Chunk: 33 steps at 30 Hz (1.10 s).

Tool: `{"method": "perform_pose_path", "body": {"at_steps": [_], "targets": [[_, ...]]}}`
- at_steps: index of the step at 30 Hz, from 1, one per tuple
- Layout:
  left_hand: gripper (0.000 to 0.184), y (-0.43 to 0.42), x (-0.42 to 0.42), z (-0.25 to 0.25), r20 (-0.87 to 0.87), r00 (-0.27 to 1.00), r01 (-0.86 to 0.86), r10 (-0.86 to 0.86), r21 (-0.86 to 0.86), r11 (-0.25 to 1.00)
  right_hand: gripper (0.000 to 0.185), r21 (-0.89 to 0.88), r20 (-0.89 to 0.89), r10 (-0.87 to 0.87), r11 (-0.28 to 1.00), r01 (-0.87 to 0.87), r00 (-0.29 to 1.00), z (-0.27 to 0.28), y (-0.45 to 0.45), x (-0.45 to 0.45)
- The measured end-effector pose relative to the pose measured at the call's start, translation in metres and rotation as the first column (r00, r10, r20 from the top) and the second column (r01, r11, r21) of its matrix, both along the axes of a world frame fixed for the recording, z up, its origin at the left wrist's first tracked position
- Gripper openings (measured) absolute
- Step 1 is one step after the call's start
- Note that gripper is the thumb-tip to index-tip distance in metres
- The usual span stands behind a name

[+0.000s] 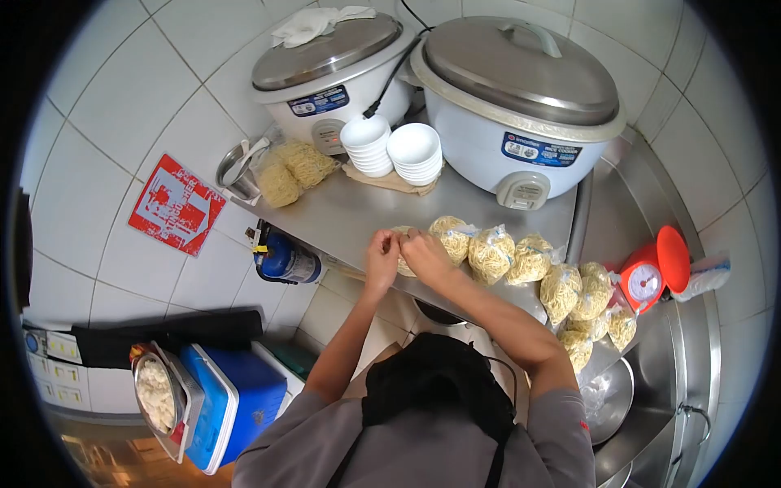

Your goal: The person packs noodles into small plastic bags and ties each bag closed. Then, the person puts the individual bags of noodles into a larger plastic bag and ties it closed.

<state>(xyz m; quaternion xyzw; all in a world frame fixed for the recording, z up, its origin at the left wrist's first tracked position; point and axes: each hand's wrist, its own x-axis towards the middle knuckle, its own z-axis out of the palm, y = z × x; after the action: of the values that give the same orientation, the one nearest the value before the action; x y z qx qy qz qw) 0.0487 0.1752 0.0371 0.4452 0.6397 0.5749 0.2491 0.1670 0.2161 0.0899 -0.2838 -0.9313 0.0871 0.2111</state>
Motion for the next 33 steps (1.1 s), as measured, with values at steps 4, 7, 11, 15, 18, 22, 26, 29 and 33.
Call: {"method": "perform_pose_path", "body": {"at_steps": [4, 7, 11, 15, 18, 22, 26, 29, 33], "targets": [[0.019, -0.007, 0.003, 0.009, -0.201, 0.980, 0.012, 0.010, 0.111, 0.994, 0.015, 0.135, 0.015, 0.120, 0.983, -0.121, 0.993, -0.003, 0.011, -0.002], [0.020, -0.012, 0.001, 0.012, -0.306, 0.952, 0.004, 0.010, 0.046, 0.999, 0.017, 0.210, 0.063, 0.239, 0.946, -0.247, 0.969, 0.011, 0.023, -0.001], [0.020, -0.011, -0.002, 0.010, -0.549, 0.836, 0.018, 0.015, 0.055, 0.998, 0.016, 0.259, 0.145, 0.259, 0.922, -0.289, 0.955, 0.044, 0.036, -0.001], [0.023, 0.002, -0.007, 0.030, -0.623, 0.782, 0.033, -0.013, 0.021, 0.999, 0.008, 0.312, 0.039, 0.164, 0.935, -0.168, 0.986, 0.054, 0.045, 0.001], [0.028, 0.011, -0.024, 0.032, -0.585, 0.809, -0.025, 0.064, 0.074, 0.997, 0.007, 0.301, -0.087, 0.045, 0.953, -0.017, 0.995, 0.058, 0.048, 0.002], [0.043, 0.024, -0.110, 0.018, -0.439, 0.793, -0.397, 0.423, 0.155, 0.905, 0.008, 0.259, -0.119, -0.098, 0.958, 0.126, 0.988, 0.075, 0.044, 0.011], [0.053, 0.036, -0.242, 0.050, -0.440, 0.542, -0.533, 0.716, 0.479, 0.697, 0.011, 0.243, -0.130, -0.111, 0.960, 0.141, 0.985, 0.072, 0.038, 0.012], [0.041, 0.044, -0.276, 0.085, -0.642, 0.505, -0.623, 0.577, 0.192, 0.758, 0.010, 0.232, -0.140, -0.101, 0.964, 0.131, 0.985, 0.066, 0.033, -0.004], [0.024, 0.059, -0.321, 0.093, -0.604, 0.795, -0.264, 0.047, -0.276, 0.924, 0.010, 0.184, -0.105, -0.034, 0.982, 0.053, 0.994, 0.064, 0.032, -0.035]]}}
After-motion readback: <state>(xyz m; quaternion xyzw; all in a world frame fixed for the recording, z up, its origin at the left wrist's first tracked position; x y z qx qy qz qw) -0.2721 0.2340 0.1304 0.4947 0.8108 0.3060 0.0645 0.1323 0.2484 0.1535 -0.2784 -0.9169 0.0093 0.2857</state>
